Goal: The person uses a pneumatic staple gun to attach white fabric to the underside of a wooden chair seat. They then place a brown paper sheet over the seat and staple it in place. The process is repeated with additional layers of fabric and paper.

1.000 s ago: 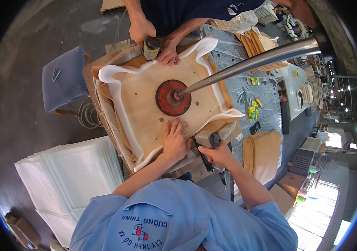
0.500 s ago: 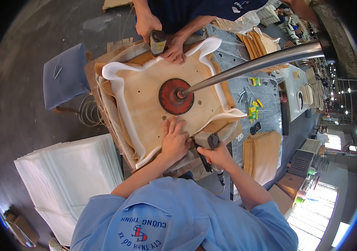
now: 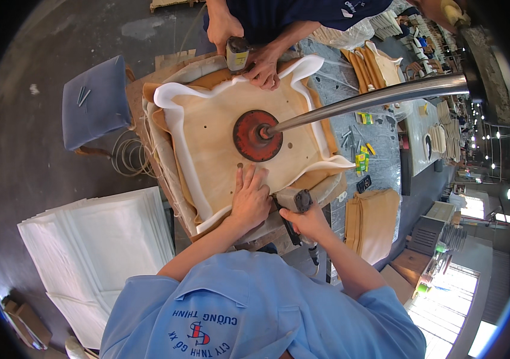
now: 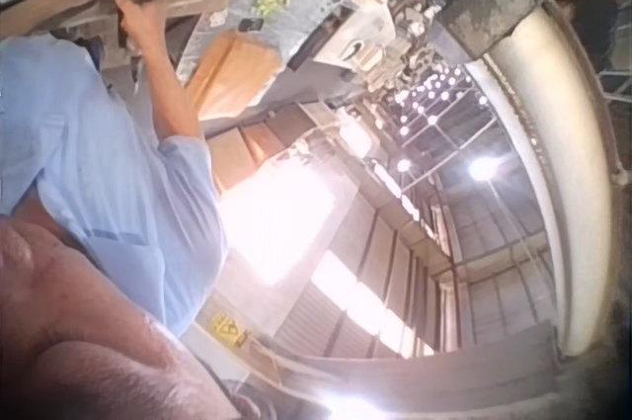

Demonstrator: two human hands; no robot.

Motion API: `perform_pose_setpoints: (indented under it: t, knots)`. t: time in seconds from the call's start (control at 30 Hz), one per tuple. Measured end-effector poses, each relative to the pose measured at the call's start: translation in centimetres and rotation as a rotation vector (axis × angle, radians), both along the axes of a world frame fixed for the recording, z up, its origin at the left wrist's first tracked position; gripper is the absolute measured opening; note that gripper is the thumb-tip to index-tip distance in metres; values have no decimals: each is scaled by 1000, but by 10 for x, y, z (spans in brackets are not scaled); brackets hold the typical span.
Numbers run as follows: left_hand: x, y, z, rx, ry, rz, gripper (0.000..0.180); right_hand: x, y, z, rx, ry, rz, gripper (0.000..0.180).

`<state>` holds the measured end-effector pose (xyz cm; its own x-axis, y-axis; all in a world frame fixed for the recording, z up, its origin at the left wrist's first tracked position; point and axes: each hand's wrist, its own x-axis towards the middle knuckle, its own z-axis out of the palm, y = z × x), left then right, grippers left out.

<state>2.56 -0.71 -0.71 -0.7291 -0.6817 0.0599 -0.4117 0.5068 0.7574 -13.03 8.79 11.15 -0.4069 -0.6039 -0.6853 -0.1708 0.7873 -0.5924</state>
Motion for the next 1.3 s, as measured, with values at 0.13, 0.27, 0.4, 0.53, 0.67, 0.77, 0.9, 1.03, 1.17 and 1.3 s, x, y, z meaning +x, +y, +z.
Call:
perform_pose_setpoints:
  t: [0.13,0.27,0.4,0.53,0.67,0.77,0.9,1.03,1.17,1.3]
  knots:
    - [8,-5,1,46,51,-50,15,0,0,-8,10,34,-2,53]
    - [11,-8,0,90,116,-35,11,4,5,1,-41,-8,-48,51]
    - [7,-3,-10,64,173,35,6,10,6,6,-58,-44,-19,51]
    - [7,-2,-8,54,178,40,7,14,5,0,-14,1,12,54]
    - [13,-9,-1,119,139,-56,9,17,15,-17,-125,167,85,53]
    - [14,-12,-3,119,165,-31,9,19,4,-1,-14,60,1,52]
    - [9,-8,-11,96,208,12,4,26,5,11,-26,45,31,52]
    - [7,-7,-11,104,248,15,5,27,7,2,13,79,73,49]
    - [15,-12,-14,82,146,-70,20,29,14,-17,-143,146,75,45]
    - [33,-7,7,142,20,-1,63,31,5,-2,-62,60,19,49]
